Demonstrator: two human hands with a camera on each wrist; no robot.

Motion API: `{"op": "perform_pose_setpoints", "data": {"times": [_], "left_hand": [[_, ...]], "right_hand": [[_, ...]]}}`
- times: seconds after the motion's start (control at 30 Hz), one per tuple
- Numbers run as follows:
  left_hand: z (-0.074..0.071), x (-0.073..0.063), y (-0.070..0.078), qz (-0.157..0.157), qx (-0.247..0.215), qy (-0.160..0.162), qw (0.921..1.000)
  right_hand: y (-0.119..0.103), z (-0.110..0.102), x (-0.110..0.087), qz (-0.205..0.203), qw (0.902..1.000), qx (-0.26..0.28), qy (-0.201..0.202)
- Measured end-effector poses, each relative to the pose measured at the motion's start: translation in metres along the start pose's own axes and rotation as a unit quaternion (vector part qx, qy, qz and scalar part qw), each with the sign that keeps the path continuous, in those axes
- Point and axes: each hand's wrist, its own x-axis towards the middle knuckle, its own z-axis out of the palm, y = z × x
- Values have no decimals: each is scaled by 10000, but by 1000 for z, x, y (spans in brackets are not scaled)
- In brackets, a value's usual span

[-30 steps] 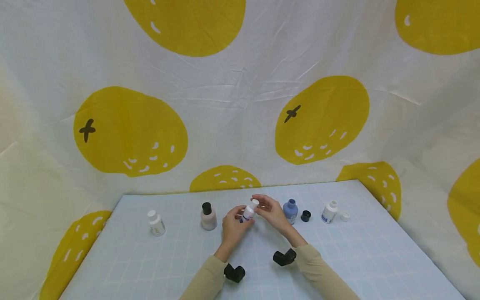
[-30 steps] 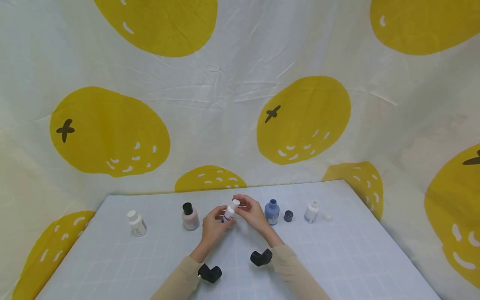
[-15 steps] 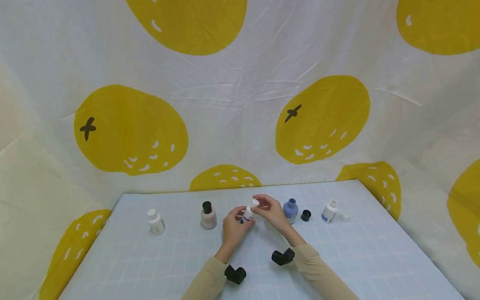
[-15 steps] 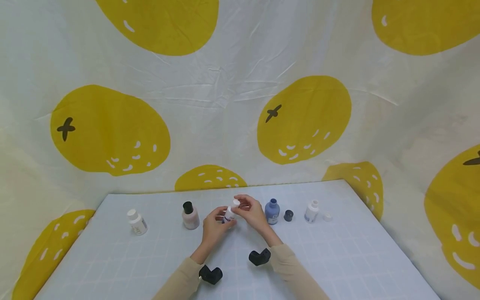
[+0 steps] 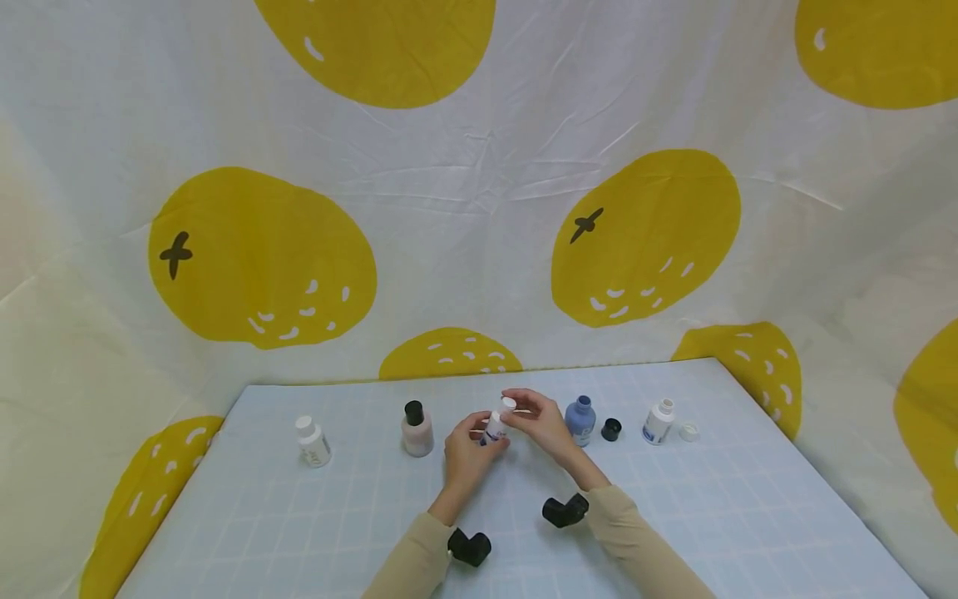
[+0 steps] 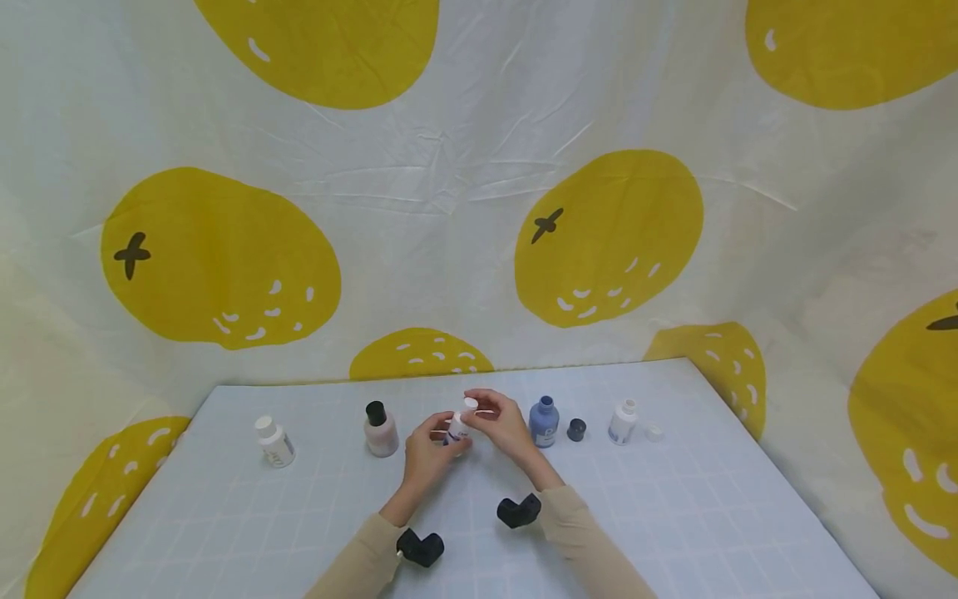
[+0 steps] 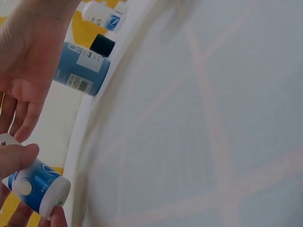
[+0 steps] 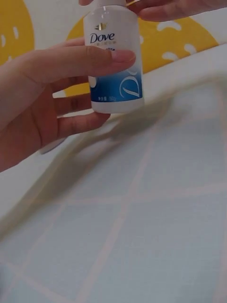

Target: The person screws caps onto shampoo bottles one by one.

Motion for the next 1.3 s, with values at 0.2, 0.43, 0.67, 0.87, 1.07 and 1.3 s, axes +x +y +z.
{"op": "perform_pose_setpoints", "data": {"times": [0.2,0.43,0.67,0.87,1.07,1.3], "left_hand": [[-1,0,0,6,1,-40,10000],[-2,0,0,-3,-16,-29,10000],[-1,2,-3,12,46,92,9999],[1,3,-4,-12,106,151,9998],[3,2,-2,-54,134,174,9997],[4,-1,0,-3,121,184,9998]], "right_hand": [[7,-5,1,-358,9985,180,-376],[9,-6,1,-303,9987,176,-364],[4,-3,2,-194,9997,3,-142],[-6,1,-1,-165,9998,25,96],[-25,3,-9,5,9995,-69,310],[-15,2,-8,84,9990,-142,415]]}}
